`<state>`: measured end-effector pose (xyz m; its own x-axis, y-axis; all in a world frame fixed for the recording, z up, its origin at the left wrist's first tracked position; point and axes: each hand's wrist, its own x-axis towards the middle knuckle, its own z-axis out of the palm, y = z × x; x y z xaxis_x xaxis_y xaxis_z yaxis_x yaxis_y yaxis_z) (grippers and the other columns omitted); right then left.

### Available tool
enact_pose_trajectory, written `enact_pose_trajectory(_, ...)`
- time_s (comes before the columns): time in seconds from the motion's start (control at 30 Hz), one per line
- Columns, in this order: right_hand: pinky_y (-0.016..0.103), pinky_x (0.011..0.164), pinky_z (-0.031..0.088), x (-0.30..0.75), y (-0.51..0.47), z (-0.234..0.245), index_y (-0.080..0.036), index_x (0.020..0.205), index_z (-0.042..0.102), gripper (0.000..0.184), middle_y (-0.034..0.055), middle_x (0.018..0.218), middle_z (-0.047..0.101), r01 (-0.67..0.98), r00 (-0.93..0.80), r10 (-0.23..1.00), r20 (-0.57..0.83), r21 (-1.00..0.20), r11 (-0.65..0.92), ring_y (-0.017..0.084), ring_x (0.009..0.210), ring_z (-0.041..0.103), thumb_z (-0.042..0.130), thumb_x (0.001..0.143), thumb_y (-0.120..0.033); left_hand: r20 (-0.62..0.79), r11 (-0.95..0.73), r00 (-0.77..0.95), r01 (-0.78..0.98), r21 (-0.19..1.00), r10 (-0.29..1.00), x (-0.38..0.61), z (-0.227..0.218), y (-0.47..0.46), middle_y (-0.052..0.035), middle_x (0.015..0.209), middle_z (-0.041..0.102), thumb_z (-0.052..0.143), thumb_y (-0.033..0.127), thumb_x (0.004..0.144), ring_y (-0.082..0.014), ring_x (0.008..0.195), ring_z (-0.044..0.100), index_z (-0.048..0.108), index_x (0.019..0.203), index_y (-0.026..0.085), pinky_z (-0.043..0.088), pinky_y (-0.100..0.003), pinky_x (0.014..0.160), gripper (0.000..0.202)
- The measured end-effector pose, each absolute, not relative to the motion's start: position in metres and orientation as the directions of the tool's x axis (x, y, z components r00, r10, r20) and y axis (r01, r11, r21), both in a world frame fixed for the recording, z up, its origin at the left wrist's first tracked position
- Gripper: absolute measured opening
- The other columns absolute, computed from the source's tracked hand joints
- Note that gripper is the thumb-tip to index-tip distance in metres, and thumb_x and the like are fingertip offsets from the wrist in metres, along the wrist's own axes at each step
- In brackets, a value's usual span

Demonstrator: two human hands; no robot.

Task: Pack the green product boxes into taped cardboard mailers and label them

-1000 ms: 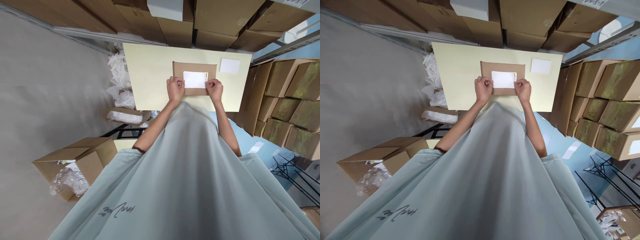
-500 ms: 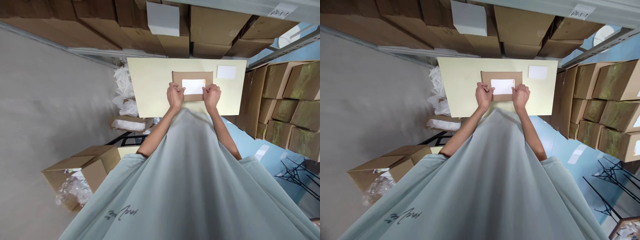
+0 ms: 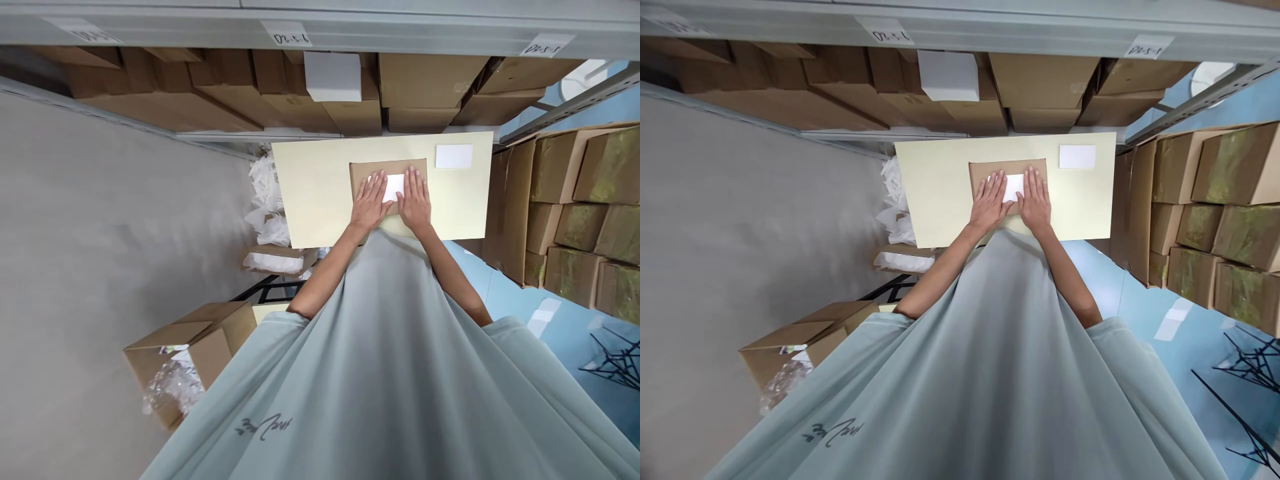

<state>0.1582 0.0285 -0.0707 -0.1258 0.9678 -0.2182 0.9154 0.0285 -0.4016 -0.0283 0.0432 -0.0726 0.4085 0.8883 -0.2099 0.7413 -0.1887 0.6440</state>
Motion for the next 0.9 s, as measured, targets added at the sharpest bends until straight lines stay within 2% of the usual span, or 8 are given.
enact_pose_trajectory(0.17,0.063,0.147,0.014,0.166,0.028,-0.068,-0.007,0.184,0.028,0.076,0.0189,0.193,0.023,0.930,-0.071,0.974,-0.214,-0.368,-0.013,0.033,0.182,0.017,0.016,0.121,-0.047,-0.247,-0.078,0.256,0.825,0.559,0.935,-0.023,-0.071,0.040,-0.0148,0.193,0.021,0.028,0.055,0.117,-0.0333,0.183,0.008,0.029,0.185,0.012,-0.007,-0.060,0.148,0.080)
enact_pose_trajectory(0.33,0.067,0.146,0.013,0.152,0.033,-0.063,-0.016,0.183,0.036,0.069,0.0150,0.193,0.023,0.914,-0.133,0.965,-0.227,-0.405,0.031,0.034,0.182,0.015,0.024,0.121,-0.042,-0.241,-0.190,0.393,0.788,0.586,0.887,-0.010,-0.066,0.042,-0.0072,0.192,0.028,0.029,0.046,0.116,-0.0315,0.183,0.011,0.035,0.184,0.018,-0.006,-0.061,0.149,0.074)
enact_pose_trajectory(0.43,0.068,0.146,0.014,0.158,0.032,-0.061,-0.021,0.183,0.039,0.067,0.0130,0.194,0.022,0.919,-0.121,0.966,-0.228,-0.395,0.022,0.034,0.182,0.015,0.026,0.121,-0.042,-0.258,-0.194,0.398,0.799,0.569,0.880,-0.018,-0.063,0.040,-0.0054,0.192,0.028,0.028,0.050,0.117,-0.0307,0.183,0.010,0.035,0.184,0.020,-0.006,-0.059,0.149,0.074)
enact_pose_trajectory(0.63,0.070,0.145,0.016,0.167,0.024,-0.062,-0.022,0.183,0.039,0.066,0.0130,0.193,0.025,0.927,-0.014,0.980,-0.197,-0.371,-0.061,0.034,0.182,0.016,0.026,0.121,-0.041,-0.283,-0.025,0.189,0.869,0.495,0.940,-0.022,-0.062,0.026,-0.0087,0.193,0.023,0.025,0.052,0.117,-0.0333,0.183,0.008,0.028,0.186,0.021,-0.002,-0.066,0.148,0.076)
enact_pose_trajectory(0.8,0.066,0.146,0.012,0.161,0.021,-0.054,-0.026,0.183,0.038,0.064,0.0081,0.194,0.021,0.909,-0.177,0.952,-0.251,-0.413,0.060,0.032,0.183,0.012,0.030,0.121,-0.040,-0.284,-0.180,0.371,0.832,0.525,0.884,-0.013,-0.057,0.023,-0.0083,0.192,0.027,0.031,0.050,0.115,-0.0312,0.183,0.011,0.034,0.185,0.020,0.000,-0.060,0.150,0.075)
enact_pose_trajectory(0.9,0.065,0.147,0.012,0.172,0.017,-0.052,-0.030,0.183,0.039,0.063,0.0045,0.194,0.023,0.901,-0.204,0.948,-0.246,-0.425,0.083,0.032,0.183,0.012,0.030,0.122,-0.041,-0.308,-0.197,0.384,0.845,0.497,0.871,-0.019,-0.053,0.019,-0.0088,0.192,0.026,0.033,0.053,0.115,-0.0317,0.183,0.012,0.032,0.185,0.021,-0.002,-0.061,0.149,0.077)
